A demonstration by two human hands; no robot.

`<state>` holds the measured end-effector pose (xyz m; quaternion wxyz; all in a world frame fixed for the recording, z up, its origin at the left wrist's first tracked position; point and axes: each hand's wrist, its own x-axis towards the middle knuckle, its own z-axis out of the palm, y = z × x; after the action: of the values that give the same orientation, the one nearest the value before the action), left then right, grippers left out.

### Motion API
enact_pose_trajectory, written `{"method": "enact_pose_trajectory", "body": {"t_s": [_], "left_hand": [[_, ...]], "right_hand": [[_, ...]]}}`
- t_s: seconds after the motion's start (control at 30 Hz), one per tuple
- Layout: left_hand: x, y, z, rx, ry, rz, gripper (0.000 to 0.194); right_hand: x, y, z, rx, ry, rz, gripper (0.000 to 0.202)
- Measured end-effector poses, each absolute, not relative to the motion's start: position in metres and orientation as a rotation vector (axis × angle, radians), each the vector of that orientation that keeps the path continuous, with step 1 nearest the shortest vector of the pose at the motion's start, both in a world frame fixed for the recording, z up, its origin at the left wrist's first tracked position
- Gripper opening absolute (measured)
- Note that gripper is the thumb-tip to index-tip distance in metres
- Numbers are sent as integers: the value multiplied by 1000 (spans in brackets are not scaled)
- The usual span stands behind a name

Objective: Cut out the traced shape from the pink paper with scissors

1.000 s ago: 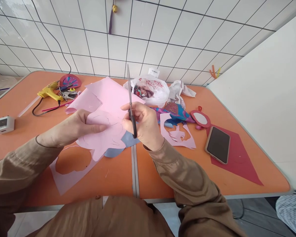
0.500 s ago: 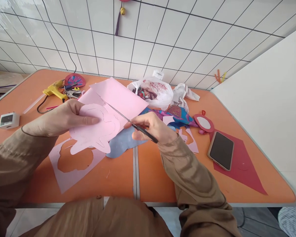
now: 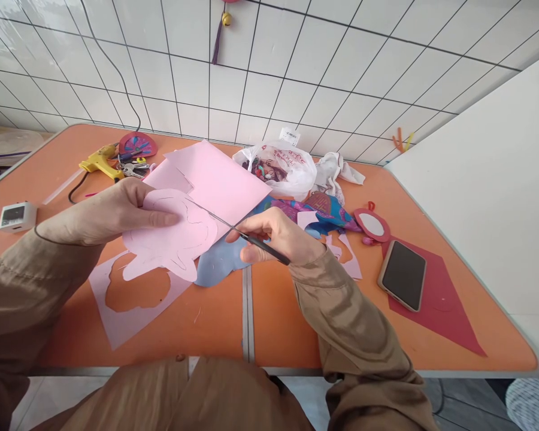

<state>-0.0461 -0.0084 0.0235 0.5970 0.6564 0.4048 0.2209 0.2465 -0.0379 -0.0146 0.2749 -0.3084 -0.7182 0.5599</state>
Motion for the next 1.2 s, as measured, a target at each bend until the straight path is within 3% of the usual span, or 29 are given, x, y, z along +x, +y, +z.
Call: {"method": "enact_pose_trajectory", "body": {"t_s": [0.47, 1.2], "left_hand": [[-47, -7, 22, 1529, 808, 553, 16], [-50, -6, 18, 1555, 901, 490, 29]], "right_hand": [[248, -37, -16, -838, -1894, 1555, 50], [247, -39, -13, -873, -1911, 1534, 45]]}}
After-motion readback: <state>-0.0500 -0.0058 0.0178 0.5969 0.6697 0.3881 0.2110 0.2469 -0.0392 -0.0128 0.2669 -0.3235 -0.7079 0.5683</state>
